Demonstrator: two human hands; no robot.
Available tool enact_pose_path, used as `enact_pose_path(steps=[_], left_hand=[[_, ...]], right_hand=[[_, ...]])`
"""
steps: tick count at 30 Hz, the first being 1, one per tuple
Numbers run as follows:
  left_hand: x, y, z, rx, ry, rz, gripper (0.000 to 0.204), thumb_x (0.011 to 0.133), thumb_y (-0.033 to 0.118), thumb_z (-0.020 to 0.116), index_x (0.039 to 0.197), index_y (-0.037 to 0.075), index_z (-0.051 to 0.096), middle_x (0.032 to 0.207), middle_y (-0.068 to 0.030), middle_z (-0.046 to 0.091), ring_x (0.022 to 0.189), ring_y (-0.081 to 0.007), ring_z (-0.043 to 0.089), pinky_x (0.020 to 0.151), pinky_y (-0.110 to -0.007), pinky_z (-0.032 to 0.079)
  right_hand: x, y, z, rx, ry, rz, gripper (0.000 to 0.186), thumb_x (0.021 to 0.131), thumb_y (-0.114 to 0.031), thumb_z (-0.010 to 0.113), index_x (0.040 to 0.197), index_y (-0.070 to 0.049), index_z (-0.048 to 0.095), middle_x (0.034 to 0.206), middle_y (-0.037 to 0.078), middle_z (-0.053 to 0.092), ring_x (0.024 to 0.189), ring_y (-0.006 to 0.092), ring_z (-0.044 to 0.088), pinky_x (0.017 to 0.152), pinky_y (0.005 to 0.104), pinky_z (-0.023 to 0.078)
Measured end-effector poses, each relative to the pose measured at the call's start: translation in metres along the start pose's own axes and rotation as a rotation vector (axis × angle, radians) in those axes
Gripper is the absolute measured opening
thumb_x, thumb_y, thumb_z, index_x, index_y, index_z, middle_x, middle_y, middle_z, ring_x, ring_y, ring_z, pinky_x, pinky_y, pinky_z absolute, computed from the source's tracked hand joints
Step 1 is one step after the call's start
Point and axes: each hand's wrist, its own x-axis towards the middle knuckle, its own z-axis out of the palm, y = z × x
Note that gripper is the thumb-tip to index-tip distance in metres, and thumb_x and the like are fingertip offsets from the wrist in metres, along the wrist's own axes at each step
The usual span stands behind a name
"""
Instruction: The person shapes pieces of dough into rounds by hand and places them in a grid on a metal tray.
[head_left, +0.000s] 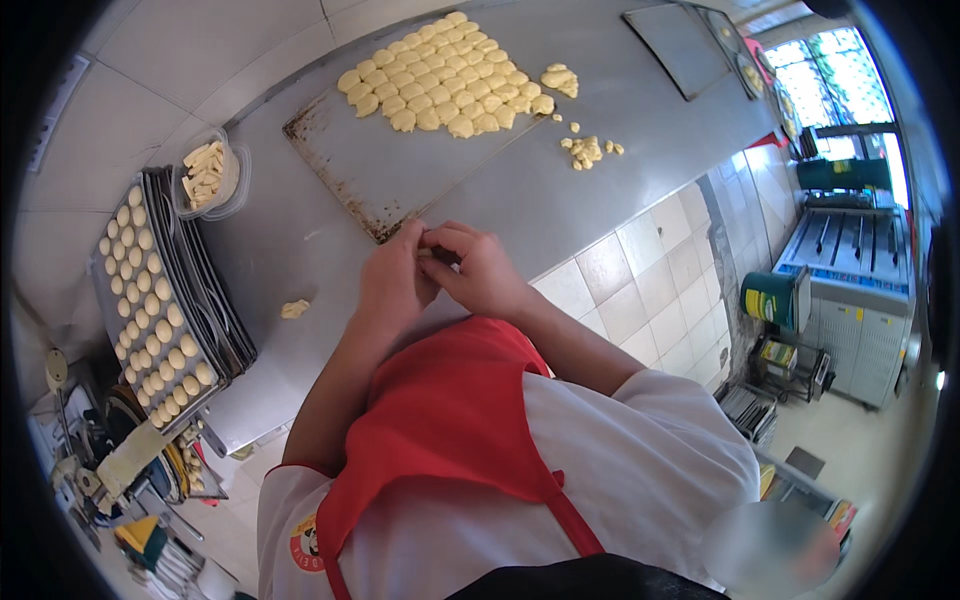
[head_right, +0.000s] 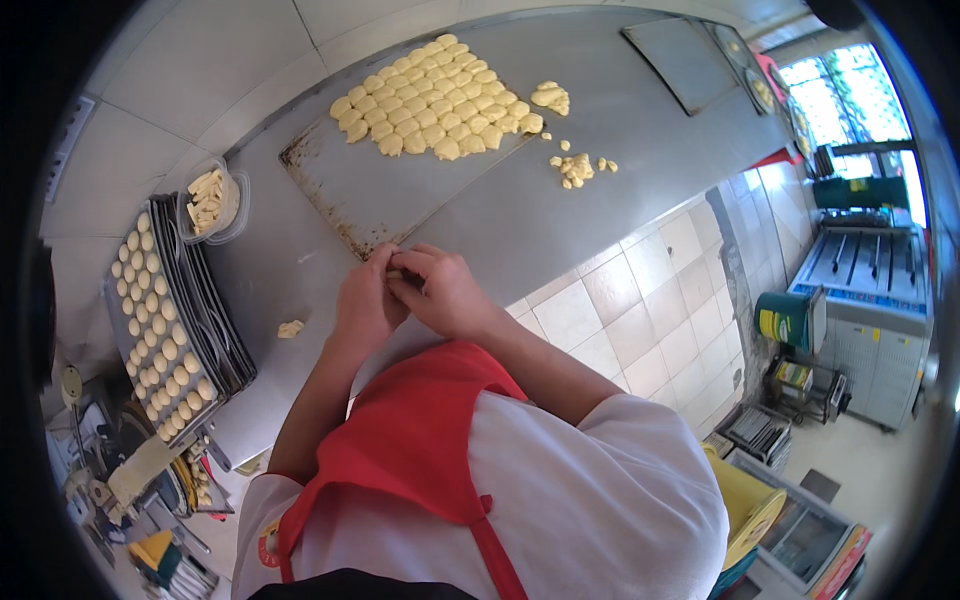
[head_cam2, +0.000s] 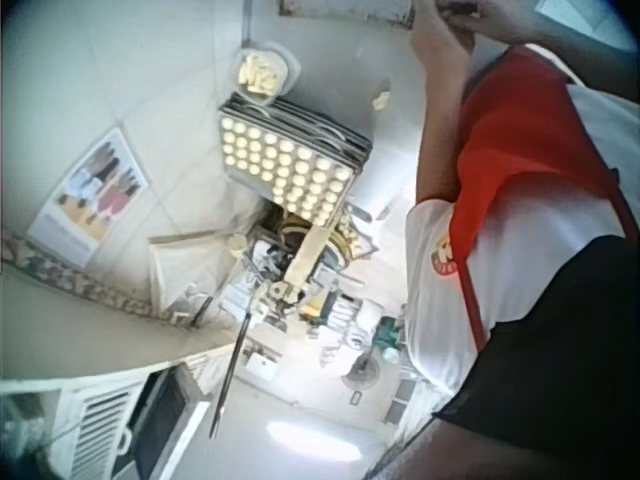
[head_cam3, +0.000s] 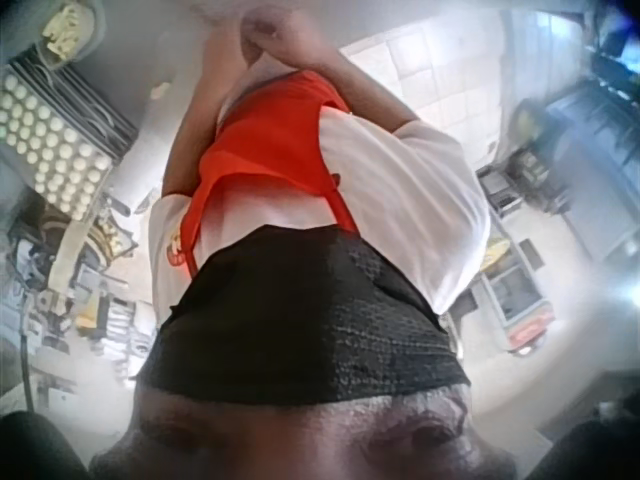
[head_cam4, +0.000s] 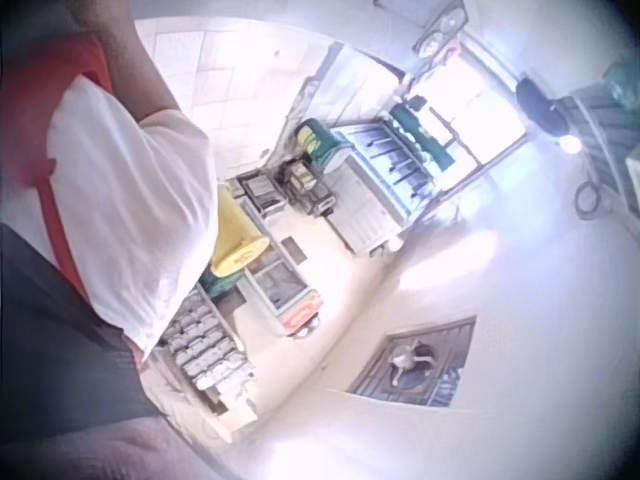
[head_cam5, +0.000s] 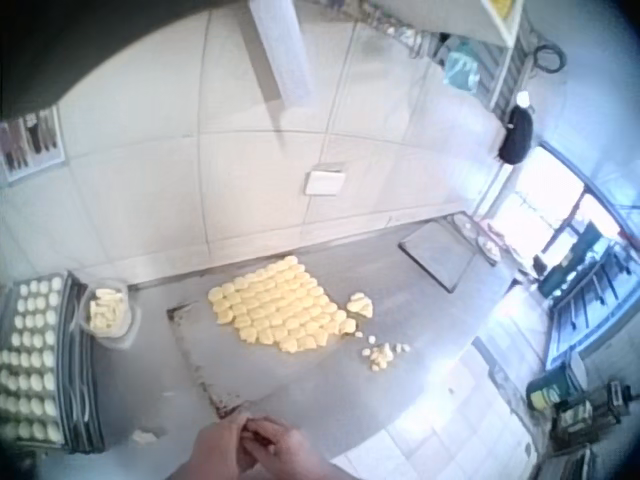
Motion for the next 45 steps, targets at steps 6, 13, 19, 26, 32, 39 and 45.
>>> enact_pose_path(steps=[6, 13, 19, 26, 32, 39, 45], left_hand=[[-0.037, -0.035, -0.001, 0.391, 0.006, 0.075, 0.023, 0.090, 0.028, 0.068, 0.103, 0.009, 0.074, 0.088, -0.0189, 0.076, 0.085, -0.0413, 0.074, 0.073, -0.051, 0.058], [-0.071, -0.111, -0.005, 0.304, -0.006, -0.130, 0.042, 0.097, 0.044, 0.067, 0.098, 0.003, 0.074, 0.100, -0.0228, 0.076, 0.095, -0.0432, 0.073, 0.082, -0.051, 0.057], [-0.146, -0.192, -0.006, -0.124, 0.265, -0.091, 0.037, 0.101, 0.038, 0.067, 0.102, 0.001, 0.067, 0.108, -0.0192, 0.067, 0.099, -0.0350, 0.065, 0.086, -0.046, 0.051], [-0.218, -0.312, 0.025, -0.180, 0.481, -0.271, 0.026, 0.100, 0.022, 0.072, 0.119, 0.005, 0.066, 0.102, -0.0119, 0.059, 0.098, -0.0212, 0.057, 0.089, -0.037, 0.050], [-0.232, -0.284, 0.019, -0.325, 0.698, -0.316, 0.037, 0.090, 0.013, 0.085, 0.120, 0.002, 0.066, 0.103, -0.0089, 0.065, 0.094, -0.0207, 0.065, 0.083, -0.036, 0.055], [-0.261, -0.306, 0.008, -0.025, 0.619, -0.163, 0.040, 0.087, 0.002, 0.079, 0.124, 0.002, 0.063, 0.114, -0.0168, 0.061, 0.100, -0.0340, 0.063, 0.088, -0.044, 0.055], [-0.189, -0.282, 0.050, 0.297, 0.508, 0.066, 0.034, 0.094, 0.019, 0.068, 0.127, 0.014, 0.063, 0.125, -0.0131, 0.058, 0.120, -0.0330, 0.056, 0.104, -0.050, 0.043]], right_hand=[[-0.030, 0.002, 0.046, -0.316, 0.006, -0.171, 0.014, 0.095, -0.007, 0.067, 0.107, -0.001, 0.071, 0.096, 0.020, 0.068, 0.087, 0.0401, 0.069, 0.078, 0.0430, 0.057], [-0.076, -0.072, 0.025, 0.343, -0.704, -0.233, 0.011, 0.099, -0.011, 0.073, 0.100, -0.001, 0.068, 0.094, 0.007, 0.070, 0.084, 0.0237, 0.065, 0.079, 0.0341, 0.051], [-0.062, -0.128, -0.109, -0.178, 0.939, -0.902, 0.023, 0.102, 0.002, 0.066, 0.124, 0.001, 0.058, 0.105, 0.019, 0.071, 0.094, 0.0218, 0.070, 0.074, 0.0295, 0.057], [0.005, 0.159, -0.056, -0.854, 0.655, 0.222, 0.030, 0.092, -0.006, 0.058, 0.118, 0.004, 0.068, 0.121, 0.026, 0.069, 0.114, 0.0455, 0.064, 0.098, 0.0532, 0.054], [0.033, 0.069, 0.253, -0.362, 0.013, -0.330, 0.029, 0.093, -0.016, 0.068, 0.121, -0.008, 0.071, 0.130, 0.017, 0.066, 0.124, 0.0420, 0.061, 0.108, 0.0476, 0.051], [0.026, 0.072, 0.209, -0.334, -0.237, -0.330, 0.028, 0.087, -0.007, 0.072, 0.115, -0.010, 0.070, 0.117, 0.015, 0.066, 0.112, 0.0409, 0.064, 0.093, 0.0497, 0.055], [-0.065, 0.124, 0.190, -0.733, -0.332, -0.488, 0.039, 0.070, -0.008, 0.074, 0.108, -0.015, 0.069, 0.112, 0.012, 0.060, 0.103, 0.0359, 0.058, 0.092, 0.0556, 0.045]])
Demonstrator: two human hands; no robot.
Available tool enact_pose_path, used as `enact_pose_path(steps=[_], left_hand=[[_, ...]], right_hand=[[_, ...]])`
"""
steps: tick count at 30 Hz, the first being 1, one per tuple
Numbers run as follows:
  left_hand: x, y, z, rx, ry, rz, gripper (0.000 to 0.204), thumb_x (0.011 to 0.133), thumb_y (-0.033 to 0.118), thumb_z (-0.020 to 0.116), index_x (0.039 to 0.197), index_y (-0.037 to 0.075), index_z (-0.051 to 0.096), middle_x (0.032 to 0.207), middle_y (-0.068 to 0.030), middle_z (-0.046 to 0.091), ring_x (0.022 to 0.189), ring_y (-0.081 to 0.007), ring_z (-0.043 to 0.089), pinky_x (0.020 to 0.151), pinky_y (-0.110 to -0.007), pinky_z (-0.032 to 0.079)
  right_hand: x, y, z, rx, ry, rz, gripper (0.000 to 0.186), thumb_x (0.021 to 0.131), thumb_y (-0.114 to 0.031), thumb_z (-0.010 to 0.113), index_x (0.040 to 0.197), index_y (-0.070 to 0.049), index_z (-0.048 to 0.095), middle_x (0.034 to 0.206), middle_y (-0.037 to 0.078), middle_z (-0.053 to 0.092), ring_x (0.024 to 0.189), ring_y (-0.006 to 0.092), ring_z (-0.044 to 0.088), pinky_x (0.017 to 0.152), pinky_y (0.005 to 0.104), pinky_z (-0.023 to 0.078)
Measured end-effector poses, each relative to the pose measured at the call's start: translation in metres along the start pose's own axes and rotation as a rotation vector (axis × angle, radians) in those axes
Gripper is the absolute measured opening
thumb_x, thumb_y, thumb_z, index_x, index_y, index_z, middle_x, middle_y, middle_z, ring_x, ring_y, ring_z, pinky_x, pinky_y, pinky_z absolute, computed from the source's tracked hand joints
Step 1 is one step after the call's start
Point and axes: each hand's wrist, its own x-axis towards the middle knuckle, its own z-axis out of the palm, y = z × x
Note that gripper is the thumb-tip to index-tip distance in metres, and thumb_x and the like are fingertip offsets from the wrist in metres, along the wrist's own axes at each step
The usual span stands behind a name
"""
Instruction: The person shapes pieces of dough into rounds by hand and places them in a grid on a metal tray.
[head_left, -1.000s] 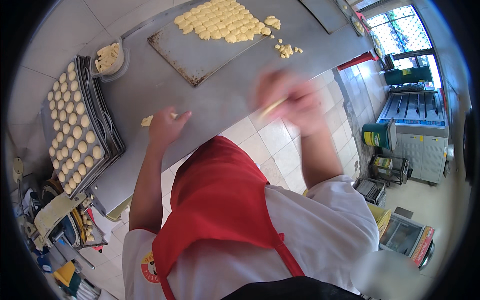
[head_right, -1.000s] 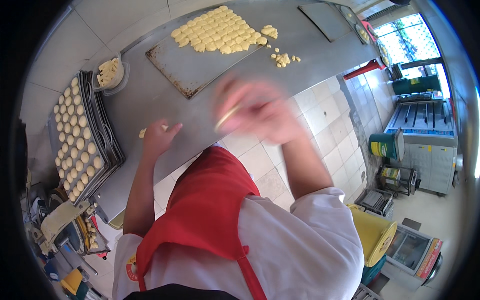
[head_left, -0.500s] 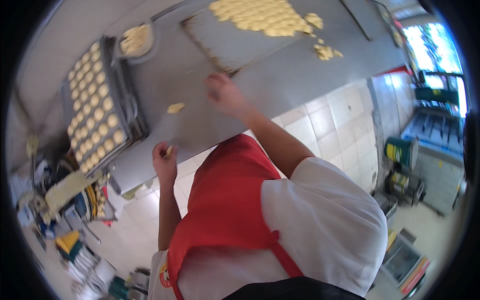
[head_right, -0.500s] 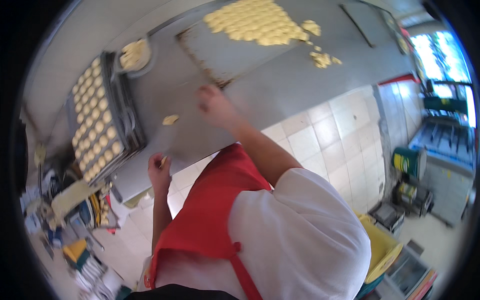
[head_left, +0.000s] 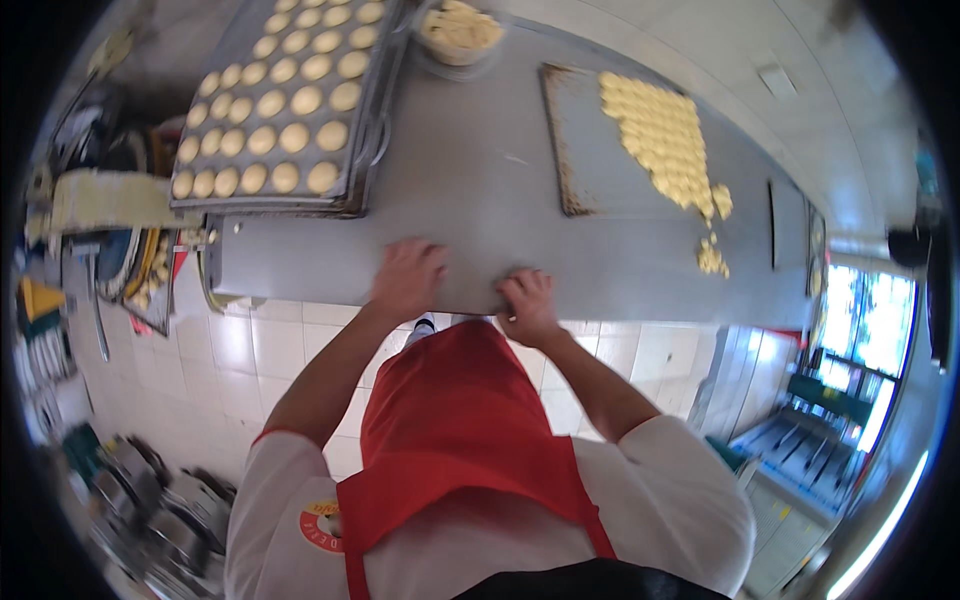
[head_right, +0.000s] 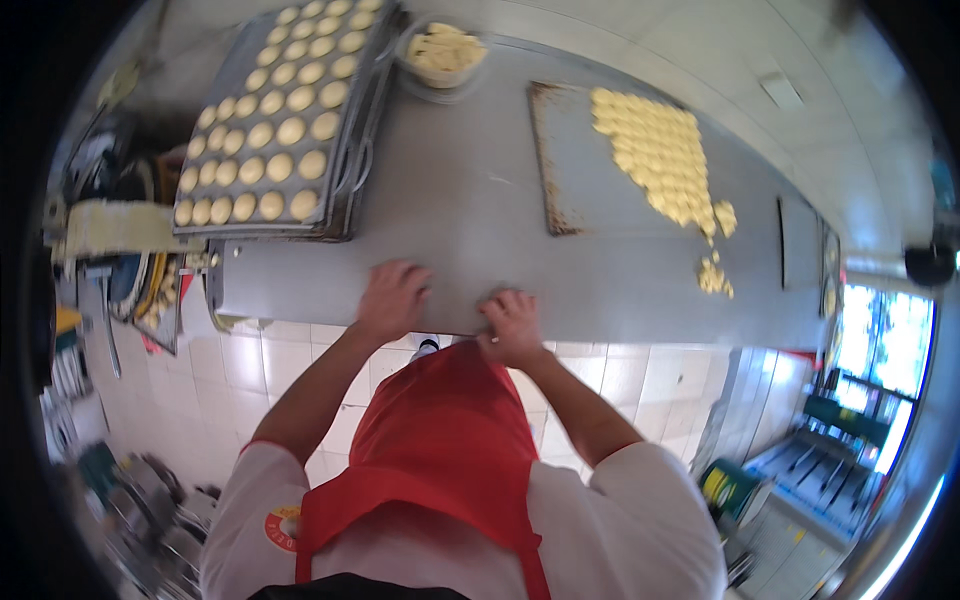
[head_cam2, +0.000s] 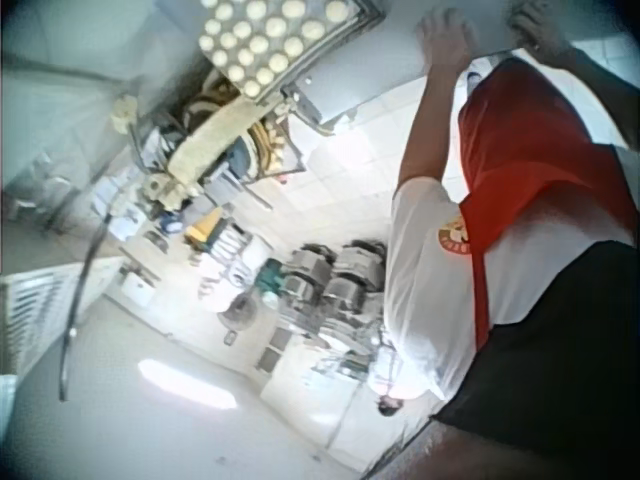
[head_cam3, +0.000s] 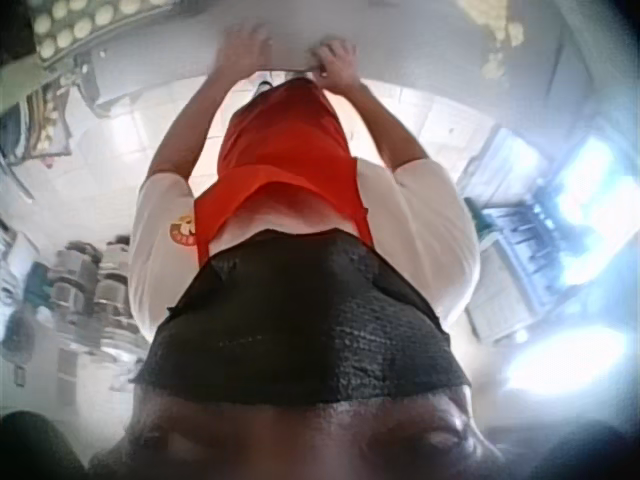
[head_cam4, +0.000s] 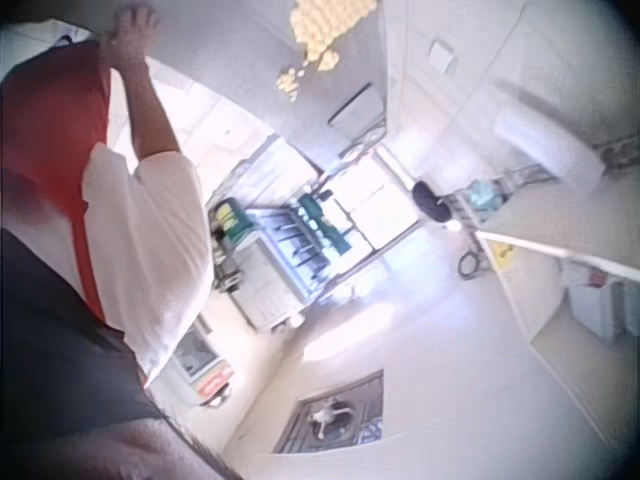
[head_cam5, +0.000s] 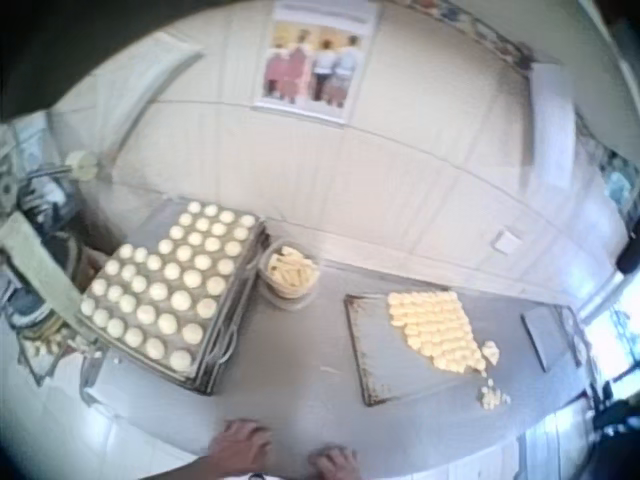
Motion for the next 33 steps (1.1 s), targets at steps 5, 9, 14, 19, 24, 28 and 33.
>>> enact_pose_path(steps=[5, 9, 14, 19, 24, 28, 33], left_hand=[[0.075, -0.025, 0.005, -0.071, -0.055, 0.090, 0.023, 0.099, 0.019, 0.064, 0.121, 0.012, 0.066, 0.113, -0.0127, 0.070, 0.112, -0.0346, 0.064, 0.102, -0.051, 0.047], [0.023, -0.049, -0.010, -0.038, 0.057, 0.039, 0.019, 0.099, 0.014, 0.067, 0.118, 0.008, 0.067, 0.115, -0.0149, 0.072, 0.108, -0.0382, 0.066, 0.102, -0.054, 0.048], [0.035, 0.002, 0.028, 0.046, 0.040, 0.036, 0.024, 0.096, 0.017, 0.067, 0.119, 0.013, 0.068, 0.115, -0.0112, 0.071, 0.113, -0.0352, 0.063, 0.098, -0.053, 0.047], [0.092, -0.041, 0.023, -0.097, 0.059, 0.131, 0.021, 0.097, 0.013, 0.069, 0.117, 0.011, 0.072, 0.108, -0.0146, 0.072, 0.106, -0.0381, 0.066, 0.092, -0.051, 0.052], [0.014, -0.042, 0.023, -0.013, 0.032, 0.076, 0.020, 0.099, 0.012, 0.067, 0.118, 0.010, 0.073, 0.104, -0.0156, 0.070, 0.104, -0.0393, 0.065, 0.092, -0.050, 0.053], [0.059, -0.008, 0.028, 0.028, 0.083, 0.307, 0.020, 0.099, 0.010, 0.067, 0.118, 0.010, 0.073, 0.094, -0.0148, 0.066, 0.096, -0.0387, 0.064, 0.087, -0.051, 0.052], [0.085, -0.040, 0.009, -0.043, -0.003, 0.139, 0.020, 0.096, 0.010, 0.069, 0.115, 0.009, 0.074, 0.092, -0.0142, 0.066, 0.094, -0.0395, 0.063, 0.084, -0.051, 0.053]], right_hand=[[0.080, 0.029, 0.041, -0.156, 0.097, -0.137, 0.031, 0.080, -0.006, 0.070, 0.111, -0.013, 0.070, 0.099, 0.009, 0.066, 0.095, 0.0340, 0.061, 0.083, 0.0536, 0.047], [0.028, 0.074, 0.005, -0.108, 0.188, -0.100, 0.029, 0.087, -0.004, 0.067, 0.115, -0.011, 0.070, 0.095, 0.009, 0.067, 0.085, 0.0334, 0.062, 0.078, 0.0506, 0.048], [0.006, 0.019, 0.026, 0.079, 0.004, -0.030, 0.022, 0.087, -0.019, 0.070, 0.108, -0.012, 0.067, 0.108, 0.011, 0.069, 0.107, 0.0329, 0.065, 0.096, 0.0489, 0.052], [0.075, 0.062, 0.002, -0.123, 0.225, -0.150, 0.024, 0.085, -0.018, 0.075, 0.107, -0.012, 0.067, 0.095, 0.005, 0.066, 0.095, 0.0261, 0.063, 0.088, 0.0453, 0.049], [-0.025, 0.076, 0.011, -0.188, 0.358, -0.021, 0.025, 0.083, -0.023, 0.073, 0.104, -0.012, 0.066, 0.095, 0.005, 0.066, 0.101, 0.0272, 0.063, 0.093, 0.0451, 0.048], [0.031, 0.013, 0.012, -0.062, 0.162, -0.053, 0.023, 0.083, -0.021, 0.073, 0.103, -0.012, 0.066, 0.095, 0.005, 0.066, 0.101, 0.0264, 0.062, 0.093, 0.0453, 0.048], [0.058, 0.065, -0.005, -0.161, 0.168, -0.075, 0.025, 0.083, -0.020, 0.073, 0.107, -0.013, 0.068, 0.094, 0.005, 0.066, 0.100, 0.0259, 0.062, 0.093, 0.0452, 0.048]])
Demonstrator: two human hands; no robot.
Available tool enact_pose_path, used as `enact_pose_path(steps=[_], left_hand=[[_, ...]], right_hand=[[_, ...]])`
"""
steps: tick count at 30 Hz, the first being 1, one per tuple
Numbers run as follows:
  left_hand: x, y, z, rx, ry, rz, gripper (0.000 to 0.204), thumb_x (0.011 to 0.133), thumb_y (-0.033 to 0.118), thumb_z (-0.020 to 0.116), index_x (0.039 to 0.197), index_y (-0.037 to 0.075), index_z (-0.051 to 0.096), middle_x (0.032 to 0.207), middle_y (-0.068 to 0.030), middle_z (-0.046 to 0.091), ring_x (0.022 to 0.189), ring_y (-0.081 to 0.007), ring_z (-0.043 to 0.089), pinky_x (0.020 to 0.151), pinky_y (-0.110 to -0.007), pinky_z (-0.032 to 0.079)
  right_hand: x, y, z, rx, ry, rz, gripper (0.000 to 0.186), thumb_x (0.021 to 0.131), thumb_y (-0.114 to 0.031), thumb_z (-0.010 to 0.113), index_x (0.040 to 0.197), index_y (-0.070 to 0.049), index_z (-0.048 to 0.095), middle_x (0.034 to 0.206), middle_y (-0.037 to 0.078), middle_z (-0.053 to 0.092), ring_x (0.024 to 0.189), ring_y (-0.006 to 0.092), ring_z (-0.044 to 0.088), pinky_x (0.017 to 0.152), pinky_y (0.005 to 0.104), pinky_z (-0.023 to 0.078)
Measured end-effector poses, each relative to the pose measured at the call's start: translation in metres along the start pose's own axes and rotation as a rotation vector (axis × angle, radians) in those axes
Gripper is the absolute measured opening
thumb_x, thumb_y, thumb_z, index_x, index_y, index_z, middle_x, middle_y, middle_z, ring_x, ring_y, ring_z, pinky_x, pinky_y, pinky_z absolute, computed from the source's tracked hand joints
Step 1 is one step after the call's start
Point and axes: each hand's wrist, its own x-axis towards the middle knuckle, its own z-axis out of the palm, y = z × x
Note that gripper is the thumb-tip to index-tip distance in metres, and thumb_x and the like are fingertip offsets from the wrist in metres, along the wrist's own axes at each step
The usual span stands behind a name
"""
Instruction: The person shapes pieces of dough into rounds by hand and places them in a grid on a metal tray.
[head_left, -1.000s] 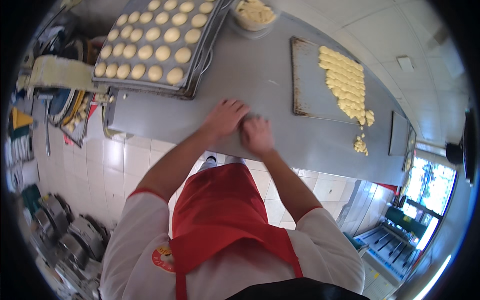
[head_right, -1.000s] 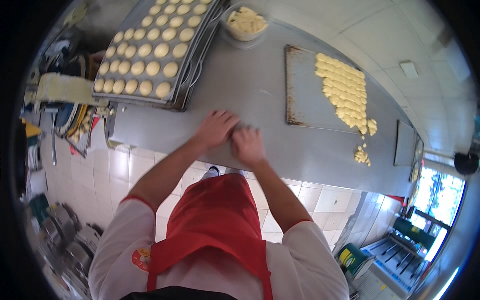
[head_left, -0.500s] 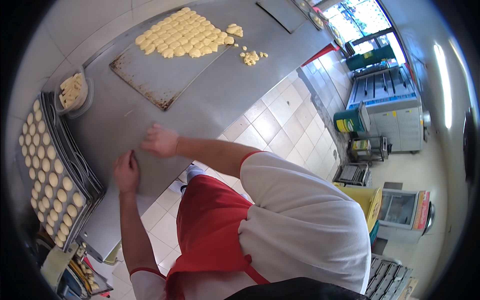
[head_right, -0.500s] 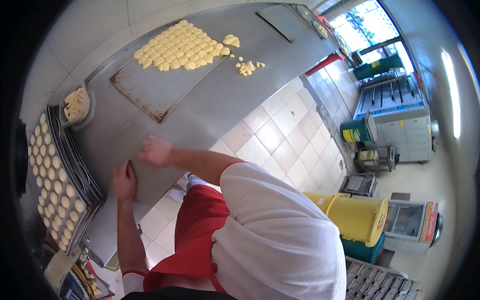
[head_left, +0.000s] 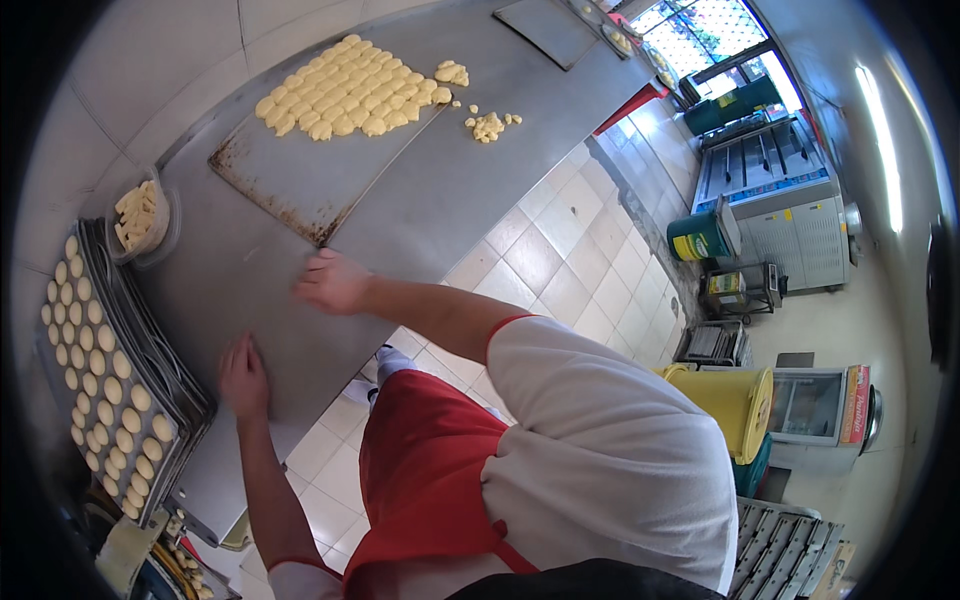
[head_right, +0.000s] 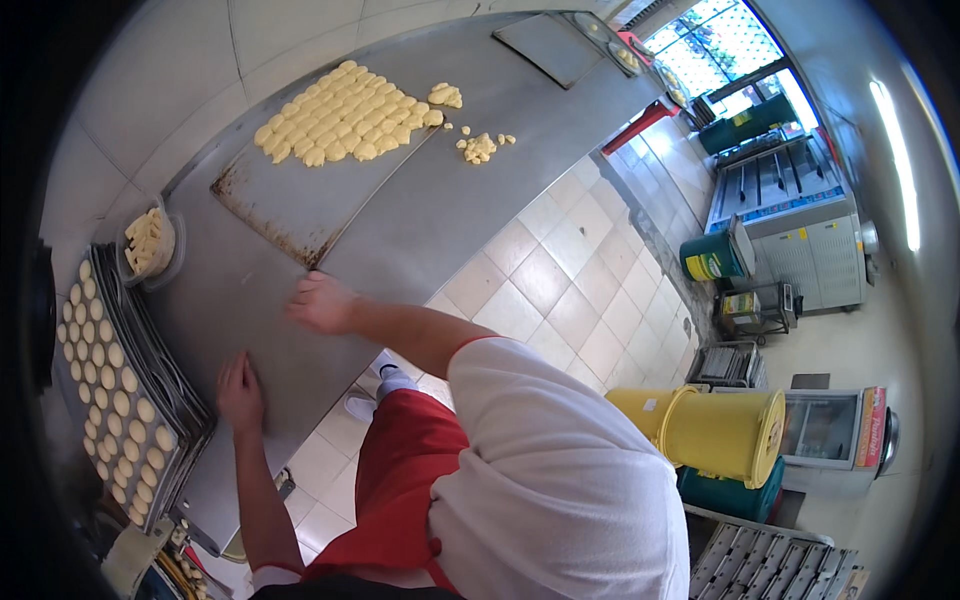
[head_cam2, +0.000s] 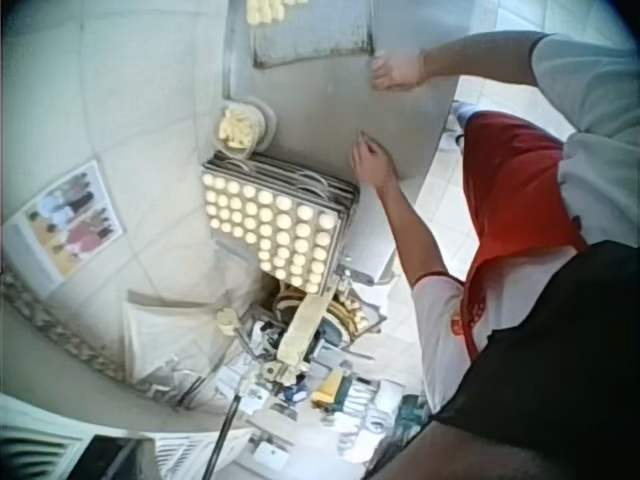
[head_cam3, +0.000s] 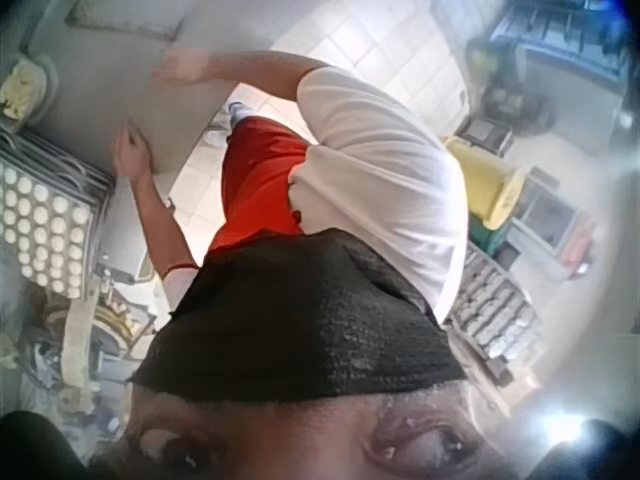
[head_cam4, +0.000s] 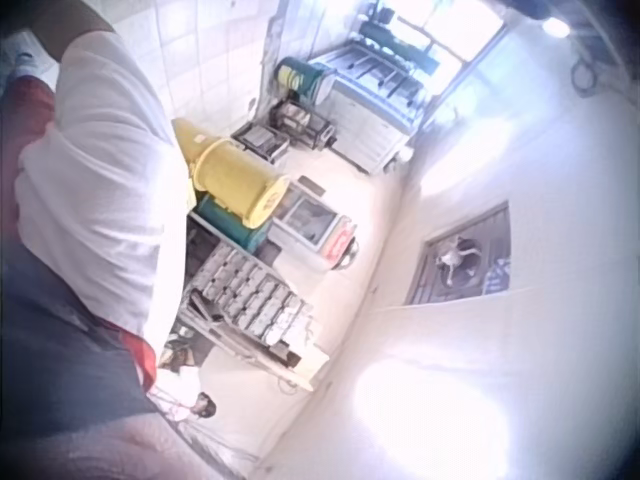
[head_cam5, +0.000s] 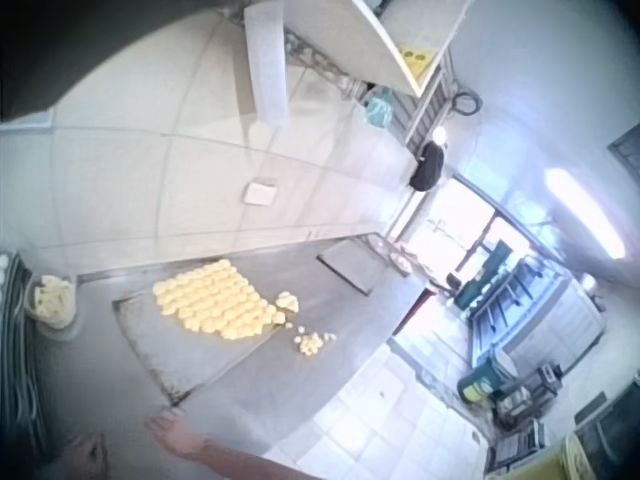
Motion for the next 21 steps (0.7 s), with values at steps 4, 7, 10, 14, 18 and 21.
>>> enact_pose_path(steps=[4, 7, 10, 14, 18, 21], left_hand=[[-0.056, 0.025, 0.018, -0.034, 0.080, 0.029, 0.022, 0.096, 0.009, 0.068, 0.117, 0.009, 0.074, 0.096, -0.0150, 0.070, 0.093, -0.0384, 0.066, 0.085, -0.047, 0.056], [-0.023, 0.043, 0.035, 0.098, 0.116, 0.222, 0.023, 0.095, 0.010, 0.069, 0.118, 0.009, 0.074, 0.096, -0.0154, 0.070, 0.092, -0.0371, 0.068, 0.083, -0.047, 0.057], [0.005, 0.010, 0.038, 0.083, 0.066, 0.108, 0.025, 0.094, 0.014, 0.071, 0.118, 0.009, 0.073, 0.100, -0.0153, 0.071, 0.097, -0.0371, 0.069, 0.085, -0.049, 0.058], [-0.018, -0.015, 0.023, 0.057, 0.011, -0.115, 0.034, 0.091, 0.017, 0.075, 0.124, 0.011, 0.072, 0.107, -0.0149, 0.071, 0.104, -0.0370, 0.068, 0.089, -0.049, 0.058], [-0.066, 0.037, -0.041, 0.093, 0.259, -0.234, 0.048, 0.085, 0.023, 0.083, 0.129, 0.011, 0.069, 0.120, -0.0166, 0.067, 0.112, -0.0364, 0.065, 0.096, -0.048, 0.055], [-0.055, 0.052, -0.026, -0.137, 0.292, -0.519, 0.035, 0.088, 0.026, 0.083, 0.115, 0.007, 0.072, 0.114, -0.0133, 0.071, 0.095, -0.0318, 0.071, 0.085, -0.042, 0.059]], right_hand=[[-0.082, -0.002, 0.002, 0.038, 0.146, 0.088, 0.033, 0.081, -0.021, 0.074, 0.114, -0.014, 0.069, 0.094, 0.003, 0.066, 0.100, 0.0241, 0.062, 0.093, 0.0447, 0.049], [-0.063, -0.043, 0.005, 0.178, 0.018, -0.010, 0.034, 0.081, -0.022, 0.074, 0.114, -0.015, 0.069, 0.094, 0.003, 0.066, 0.102, 0.0243, 0.063, 0.093, 0.0449, 0.050], [0.010, -0.025, 0.002, -0.020, -0.143, -0.118, 0.033, 0.083, -0.024, 0.073, 0.114, -0.016, 0.069, 0.097, 0.004, 0.068, 0.102, 0.0258, 0.065, 0.094, 0.0447, 0.051], [-0.003, 0.012, 0.016, 0.029, 0.011, -0.046, 0.030, 0.083, -0.025, 0.072, 0.112, -0.016, 0.069, 0.103, 0.007, 0.072, 0.102, 0.0290, 0.066, 0.096, 0.0452, 0.052], [-0.011, -0.043, -0.041, 0.167, -0.027, 0.126, 0.031, 0.081, -0.007, 0.076, 0.112, -0.011, 0.072, 0.114, 0.015, 0.067, 0.113, 0.0355, 0.064, 0.099, 0.0477, 0.052], [-0.016, -0.037, -0.063, 0.462, -0.165, 0.484, 0.026, 0.089, -0.003, 0.076, 0.114, -0.007, 0.072, 0.116, 0.013, 0.064, 0.111, 0.0292, 0.066, 0.094, 0.0395, 0.056]])
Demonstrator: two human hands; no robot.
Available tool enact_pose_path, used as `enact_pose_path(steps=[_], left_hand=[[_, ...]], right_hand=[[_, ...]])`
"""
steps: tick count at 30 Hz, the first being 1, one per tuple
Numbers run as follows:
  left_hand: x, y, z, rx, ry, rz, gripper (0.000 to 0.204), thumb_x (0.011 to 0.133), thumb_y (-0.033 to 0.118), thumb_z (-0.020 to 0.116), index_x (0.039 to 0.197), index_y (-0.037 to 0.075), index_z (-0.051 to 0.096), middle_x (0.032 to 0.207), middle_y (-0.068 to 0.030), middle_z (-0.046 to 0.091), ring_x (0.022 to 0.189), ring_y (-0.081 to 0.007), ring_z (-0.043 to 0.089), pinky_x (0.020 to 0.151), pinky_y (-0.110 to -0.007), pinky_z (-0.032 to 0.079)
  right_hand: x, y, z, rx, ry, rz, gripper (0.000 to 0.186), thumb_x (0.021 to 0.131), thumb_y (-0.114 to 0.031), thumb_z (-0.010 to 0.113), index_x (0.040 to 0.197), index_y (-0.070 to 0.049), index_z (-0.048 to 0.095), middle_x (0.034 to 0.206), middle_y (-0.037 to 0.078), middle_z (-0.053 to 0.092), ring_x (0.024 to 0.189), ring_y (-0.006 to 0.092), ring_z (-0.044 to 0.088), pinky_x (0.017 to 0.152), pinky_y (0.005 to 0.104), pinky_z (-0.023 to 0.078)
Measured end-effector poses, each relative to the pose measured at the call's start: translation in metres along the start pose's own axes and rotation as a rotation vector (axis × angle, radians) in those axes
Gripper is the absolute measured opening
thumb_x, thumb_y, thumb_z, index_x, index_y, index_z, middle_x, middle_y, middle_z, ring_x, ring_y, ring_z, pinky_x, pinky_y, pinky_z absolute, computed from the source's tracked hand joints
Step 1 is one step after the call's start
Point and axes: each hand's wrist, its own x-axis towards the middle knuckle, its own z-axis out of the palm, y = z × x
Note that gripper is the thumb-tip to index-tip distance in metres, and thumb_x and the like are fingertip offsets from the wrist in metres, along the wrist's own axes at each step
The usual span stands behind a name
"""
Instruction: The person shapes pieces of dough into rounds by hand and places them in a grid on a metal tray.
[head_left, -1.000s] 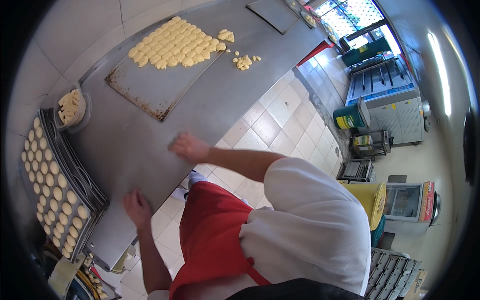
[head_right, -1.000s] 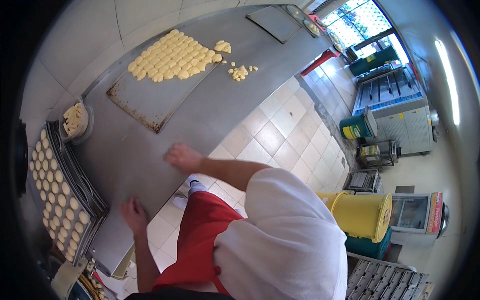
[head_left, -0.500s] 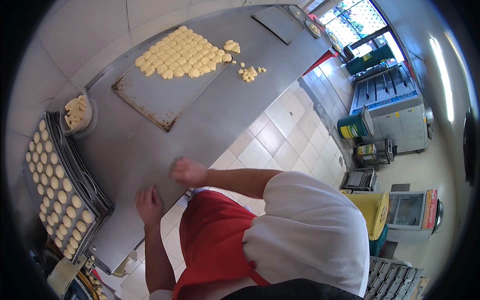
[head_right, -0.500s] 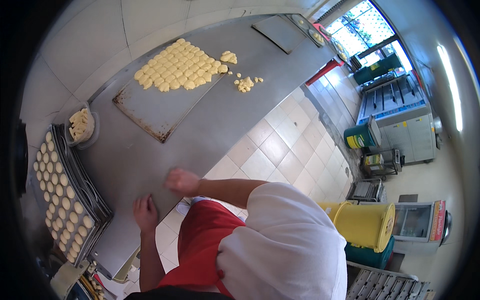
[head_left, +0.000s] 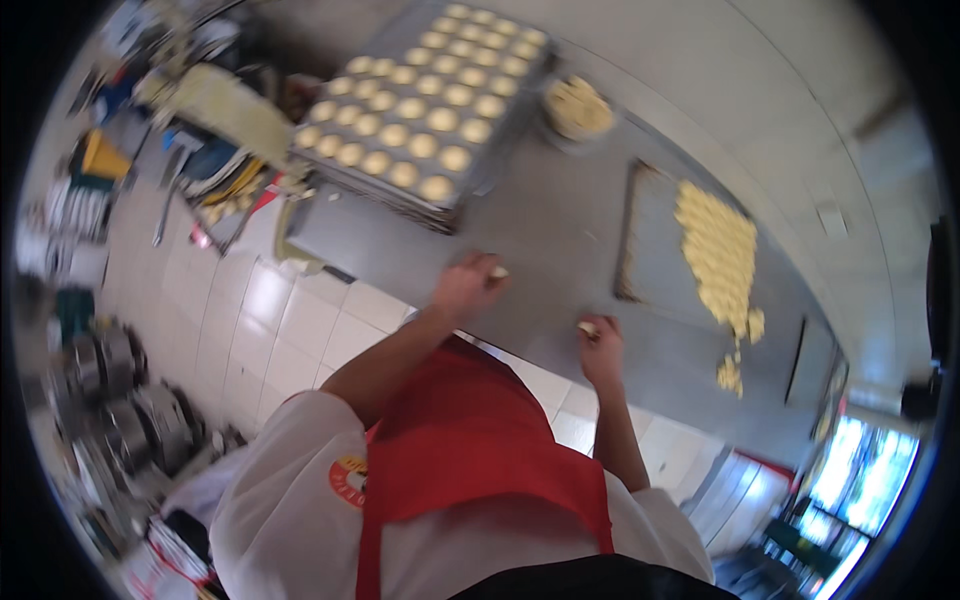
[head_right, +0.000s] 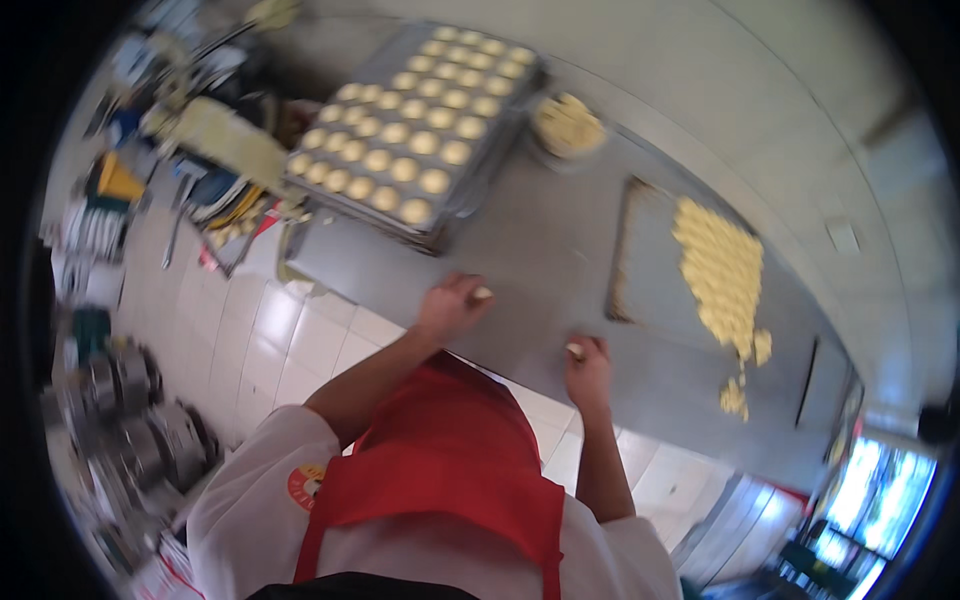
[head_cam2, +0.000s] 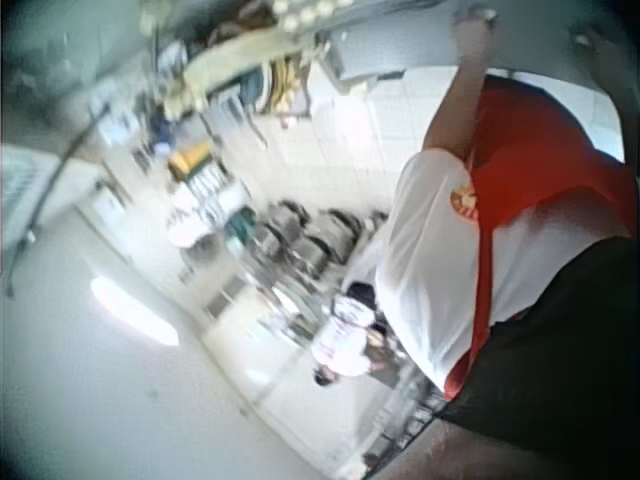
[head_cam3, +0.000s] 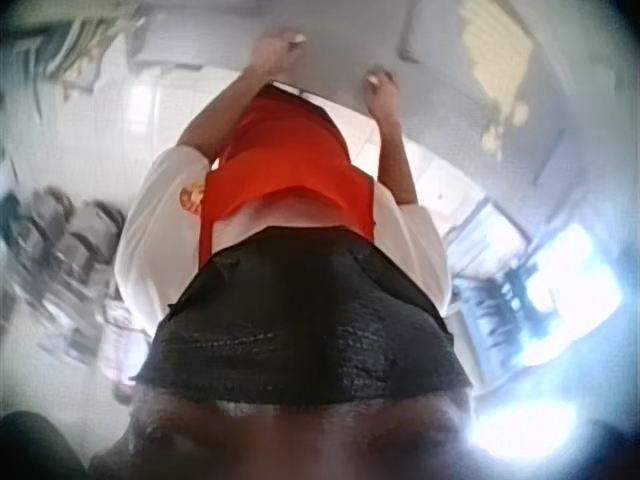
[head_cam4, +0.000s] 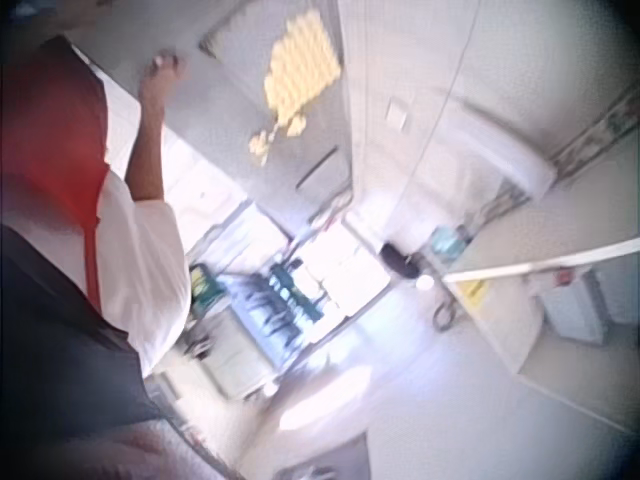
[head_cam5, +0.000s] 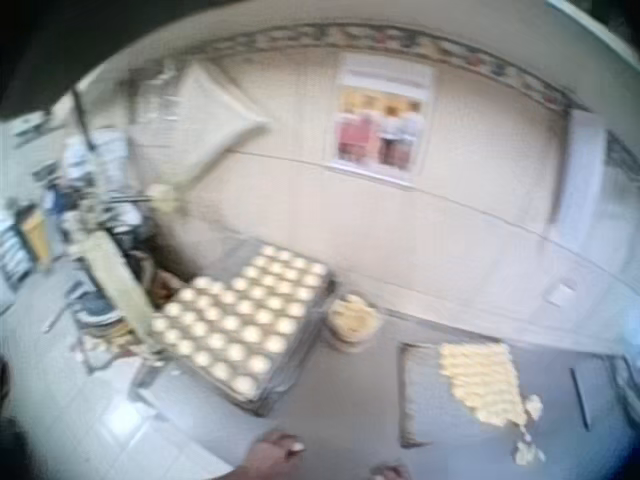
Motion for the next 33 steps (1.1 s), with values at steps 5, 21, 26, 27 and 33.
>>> enact_pose_path(steps=[5, 21, 26, 27, 33], left_hand=[[0.040, 0.041, -0.146, -0.827, 0.072, -0.096, 0.034, 0.091, 0.014, 0.085, 0.121, 0.004, 0.073, 0.109, -0.0054, 0.070, 0.091, -0.0131, 0.071, 0.079, -0.028, 0.058], [0.374, -0.181, -0.338, 0.428, -0.183, 0.162, 0.040, 0.081, 0.026, 0.080, 0.118, 0.011, 0.078, 0.110, -0.0110, 0.078, 0.110, -0.0324, 0.071, 0.097, -0.045, 0.057], [0.369, -0.186, -0.341, 0.434, -0.237, 0.181, 0.035, 0.082, 0.026, 0.079, 0.114, 0.012, 0.079, 0.114, -0.0077, 0.074, 0.114, -0.0319, 0.068, 0.099, -0.045, 0.055], [0.369, -0.186, -0.342, 0.440, -0.242, 0.185, 0.035, 0.082, 0.027, 0.079, 0.114, 0.012, 0.078, 0.114, -0.0072, 0.074, 0.115, -0.0321, 0.067, 0.099, -0.044, 0.055], [0.368, -0.177, -0.360, 0.253, -0.090, 0.354, 0.048, 0.086, 0.026, 0.082, 0.130, 0.012, 0.073, 0.127, -0.0134, 0.071, 0.117, -0.0336, 0.067, 0.099, -0.042, 0.054]], right_hand=[[0.074, -0.116, -0.015, 0.450, 0.045, -0.161, 0.024, 0.094, 0.002, 0.074, 0.117, -0.006, 0.074, 0.126, 0.009, 0.062, 0.113, 0.0192, 0.065, 0.093, 0.0285, 0.056], [0.425, -0.396, 0.201, -0.127, -0.249, -0.591, 0.040, 0.088, -0.011, 0.076, 0.126, -0.005, 0.070, 0.124, 0.016, 0.071, 0.116, 0.0362, 0.069, 0.100, 0.0461, 0.055], [0.424, -0.391, 0.210, -0.289, -0.233, -0.591, 0.034, 0.090, -0.017, 0.076, 0.122, -0.008, 0.072, 0.122, 0.011, 0.070, 0.121, 0.0316, 0.066, 0.106, 0.0486, 0.046], [0.424, -0.390, 0.213, -0.278, -0.230, -0.601, 0.033, 0.090, -0.018, 0.076, 0.122, -0.009, 0.072, 0.122, 0.010, 0.070, 0.122, 0.0307, 0.066, 0.107, 0.0486, 0.045], [0.405, -0.387, 0.180, 0.045, 0.022, -0.665, 0.031, 0.092, -0.017, 0.075, 0.121, -0.008, 0.073, 0.118, 0.011, 0.072, 0.103, 0.0348, 0.071, 0.089, 0.0430, 0.057]])
